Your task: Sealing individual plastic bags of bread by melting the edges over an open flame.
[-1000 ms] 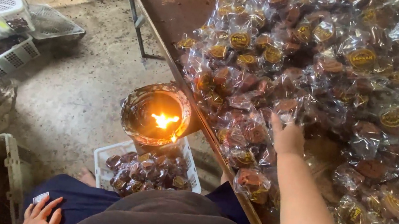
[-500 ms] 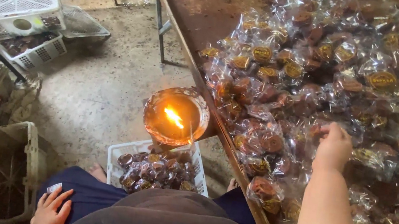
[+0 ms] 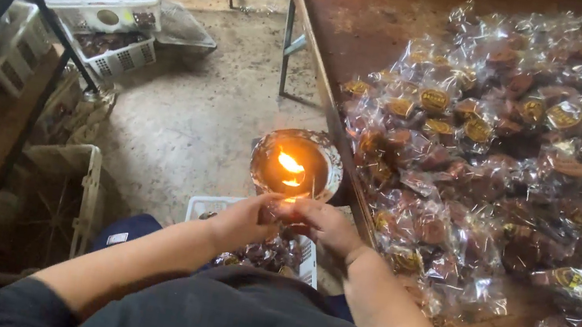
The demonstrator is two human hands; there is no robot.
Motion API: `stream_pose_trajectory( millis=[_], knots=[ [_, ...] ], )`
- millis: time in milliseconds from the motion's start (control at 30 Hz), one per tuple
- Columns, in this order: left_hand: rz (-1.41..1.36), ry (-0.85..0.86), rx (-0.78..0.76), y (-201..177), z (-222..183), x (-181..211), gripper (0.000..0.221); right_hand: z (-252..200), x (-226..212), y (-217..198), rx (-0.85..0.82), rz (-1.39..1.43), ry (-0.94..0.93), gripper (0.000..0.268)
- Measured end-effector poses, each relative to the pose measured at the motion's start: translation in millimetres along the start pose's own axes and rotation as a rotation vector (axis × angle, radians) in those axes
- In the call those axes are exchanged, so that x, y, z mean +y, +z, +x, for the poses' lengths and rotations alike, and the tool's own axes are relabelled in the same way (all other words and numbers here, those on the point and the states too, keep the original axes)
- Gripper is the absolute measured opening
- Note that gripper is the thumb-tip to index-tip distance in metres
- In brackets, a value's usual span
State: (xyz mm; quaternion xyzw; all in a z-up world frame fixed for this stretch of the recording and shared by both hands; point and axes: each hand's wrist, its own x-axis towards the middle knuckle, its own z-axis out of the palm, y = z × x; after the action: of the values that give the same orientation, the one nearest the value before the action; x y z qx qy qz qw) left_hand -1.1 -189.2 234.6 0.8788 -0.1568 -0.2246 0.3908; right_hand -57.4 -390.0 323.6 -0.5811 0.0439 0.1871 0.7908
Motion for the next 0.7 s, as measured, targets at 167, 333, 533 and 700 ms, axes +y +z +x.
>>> stream_pose_trajectory(
  millis=[167, 333, 533, 700],
  knots=[
    [-0.858, -0.247, -0.005, 22, -25, 45, 0.042, 13, 46, -42, 0.246, -0.039, -0.15, 0.033],
    [-1.371, -0.247, -0.124, 39, -21, 40, 0.05, 14, 46, -34, 0.074, -0.198, -0.095, 0.027],
    [-1.025, -0.123, 0.056, 34, -19, 38, 0.039, 22, 42, -25, 0.348, -0.583, 0.029, 0.035],
    [-0.924, -0.112, 0.185, 34, -12, 35, 0.029, 1, 15, 4, 0.424, -0.744, -0.013, 0.027]
  ],
)
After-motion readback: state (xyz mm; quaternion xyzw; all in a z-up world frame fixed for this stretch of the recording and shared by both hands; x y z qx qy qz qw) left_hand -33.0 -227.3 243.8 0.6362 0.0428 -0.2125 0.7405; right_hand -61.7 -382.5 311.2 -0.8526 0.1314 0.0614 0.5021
